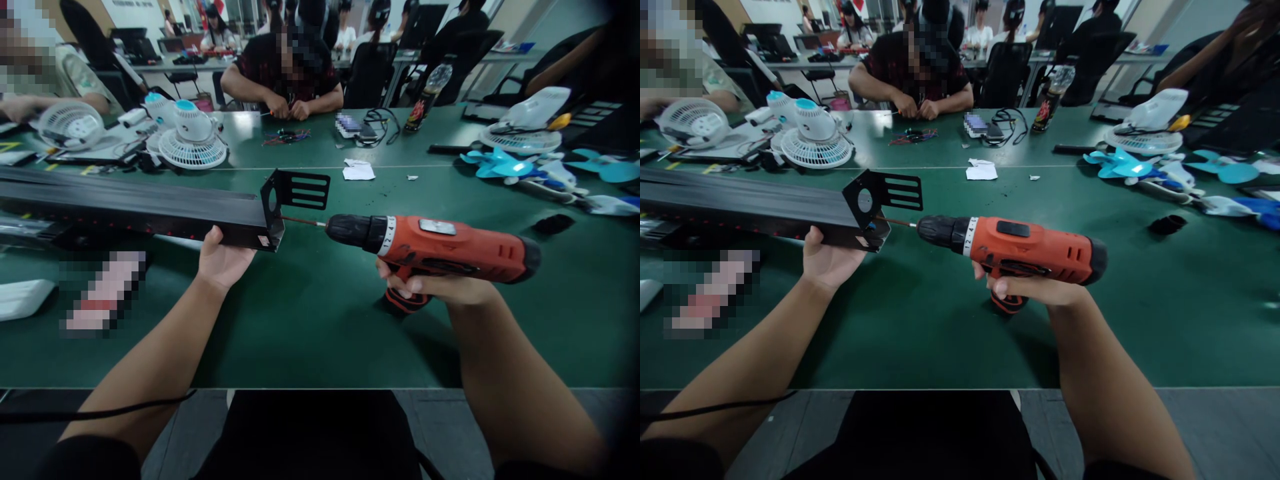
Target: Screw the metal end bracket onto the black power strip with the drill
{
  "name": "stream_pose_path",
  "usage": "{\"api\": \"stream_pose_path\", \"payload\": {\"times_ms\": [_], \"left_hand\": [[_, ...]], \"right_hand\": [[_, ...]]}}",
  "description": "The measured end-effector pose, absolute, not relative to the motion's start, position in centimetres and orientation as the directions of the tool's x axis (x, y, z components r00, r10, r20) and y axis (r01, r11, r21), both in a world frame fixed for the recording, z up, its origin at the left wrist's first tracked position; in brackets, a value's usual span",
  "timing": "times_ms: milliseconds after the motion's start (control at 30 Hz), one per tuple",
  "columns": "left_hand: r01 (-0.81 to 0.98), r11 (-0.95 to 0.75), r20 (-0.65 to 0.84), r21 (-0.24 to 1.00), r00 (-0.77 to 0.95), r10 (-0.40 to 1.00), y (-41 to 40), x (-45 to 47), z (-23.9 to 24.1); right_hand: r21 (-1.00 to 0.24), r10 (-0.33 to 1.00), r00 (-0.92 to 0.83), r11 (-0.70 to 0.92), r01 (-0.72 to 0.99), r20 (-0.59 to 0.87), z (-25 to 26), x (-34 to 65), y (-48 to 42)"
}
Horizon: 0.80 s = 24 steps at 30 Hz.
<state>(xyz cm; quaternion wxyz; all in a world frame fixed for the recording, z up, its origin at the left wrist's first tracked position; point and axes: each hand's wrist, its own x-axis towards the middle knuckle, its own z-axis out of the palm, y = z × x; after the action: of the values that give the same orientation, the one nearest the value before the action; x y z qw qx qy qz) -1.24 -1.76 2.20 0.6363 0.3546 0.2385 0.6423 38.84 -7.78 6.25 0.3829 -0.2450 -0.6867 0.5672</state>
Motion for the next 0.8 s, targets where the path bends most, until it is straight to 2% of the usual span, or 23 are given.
{"api": "stream_pose_path", "payload": {"times_ms": [333, 800], "left_hand": [[-0.619, -0.091, 0.172, 0.780, 0.072, 0.983, -1.76, -1.27, 2.31], [-0.664, -0.065, 0.175, 0.745, 0.101, 0.979, -1.76, -1.23, 2.44]], "right_hand": [[-0.973, 0.771, -0.596, 0.211, -0.096, 0.226, 6.17, 38.94, -7.76], [-0.968, 0.751, -0.611, 0.222, -0.120, 0.249, 6.01, 38.99, -7.61]]}}
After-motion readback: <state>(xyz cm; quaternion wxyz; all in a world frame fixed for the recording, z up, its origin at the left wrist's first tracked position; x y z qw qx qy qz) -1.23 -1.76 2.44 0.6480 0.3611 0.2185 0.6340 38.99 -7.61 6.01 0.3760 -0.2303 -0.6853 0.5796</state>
